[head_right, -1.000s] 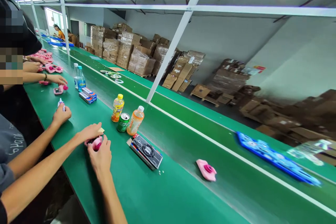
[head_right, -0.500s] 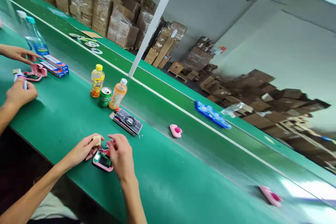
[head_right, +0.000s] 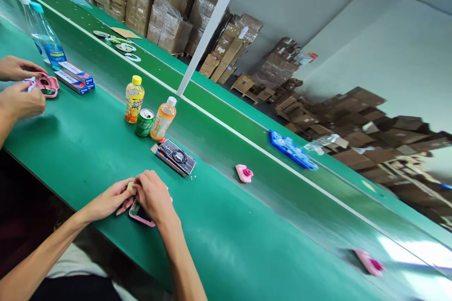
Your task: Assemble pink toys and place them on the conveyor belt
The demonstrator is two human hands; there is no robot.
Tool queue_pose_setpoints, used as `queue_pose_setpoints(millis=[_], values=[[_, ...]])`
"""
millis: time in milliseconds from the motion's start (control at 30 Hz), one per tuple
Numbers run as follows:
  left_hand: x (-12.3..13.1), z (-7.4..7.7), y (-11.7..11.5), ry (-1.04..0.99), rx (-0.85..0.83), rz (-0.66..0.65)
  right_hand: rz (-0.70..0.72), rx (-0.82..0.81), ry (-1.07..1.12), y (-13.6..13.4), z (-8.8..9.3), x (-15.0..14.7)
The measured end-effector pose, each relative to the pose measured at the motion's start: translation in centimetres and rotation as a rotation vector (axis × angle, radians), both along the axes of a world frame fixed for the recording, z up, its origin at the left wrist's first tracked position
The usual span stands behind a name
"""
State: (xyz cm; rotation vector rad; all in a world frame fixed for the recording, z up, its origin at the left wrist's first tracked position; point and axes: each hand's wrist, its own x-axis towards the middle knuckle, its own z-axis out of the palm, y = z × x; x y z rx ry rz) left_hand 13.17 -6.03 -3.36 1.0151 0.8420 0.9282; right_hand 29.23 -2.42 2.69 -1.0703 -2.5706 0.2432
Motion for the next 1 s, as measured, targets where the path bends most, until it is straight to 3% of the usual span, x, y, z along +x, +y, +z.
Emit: queue_pose_setpoints(millis=[200, 400, 500, 600, 667, 767, 867, 933, 1000], values=[[0.0, 0.8, 0.9, -0.137, -0.13, 0.036, 0.031, 0.128, -0.141, -0.4, -1.1, -0.6], [-0.5, 1.9, 1.1, -0.268, -0.239, 0.089, 0.039, 0.226, -0.125, -1.7, -2.0, -0.8], [-0.5, 2.2, 1.0, -0.279, -0.262, 0.13, 0.066, 0.249, -0.067, -3.9, -1.6, -0.7], [-0.4, 2.7, 0.9, -0.257, -0.29, 0.215, 0.001, 0.105, 0.137, -8.5, -1.2, 1.9], [-0.3, 3.0, 0.7, -0.186, -0.284, 0.268, -0.252, -0.059, 0.323, -13.0, -1.4, 6.0], [0.0, 3.1, -0.2, -0.048, -0.187, 0.327, -0.998, -0.12, 0.396, -22.4, -2.5, 14.5], [0.2, 3.1, -0.9, 0.039, -0.099, 0.388, -1.688, -0.148, 0.248, -34.4, -4.2, 20.9], [0.2, 3.2, -0.9, 0.085, -0.078, 0.41, -1.956, -0.246, 0.146, -41.8, -5.7, 22.0], [0.3, 3.2, -0.8, 0.122, -0.05, 0.436, -2.072, -0.34, 0.107, -47.2, -7.6, 20.8]])
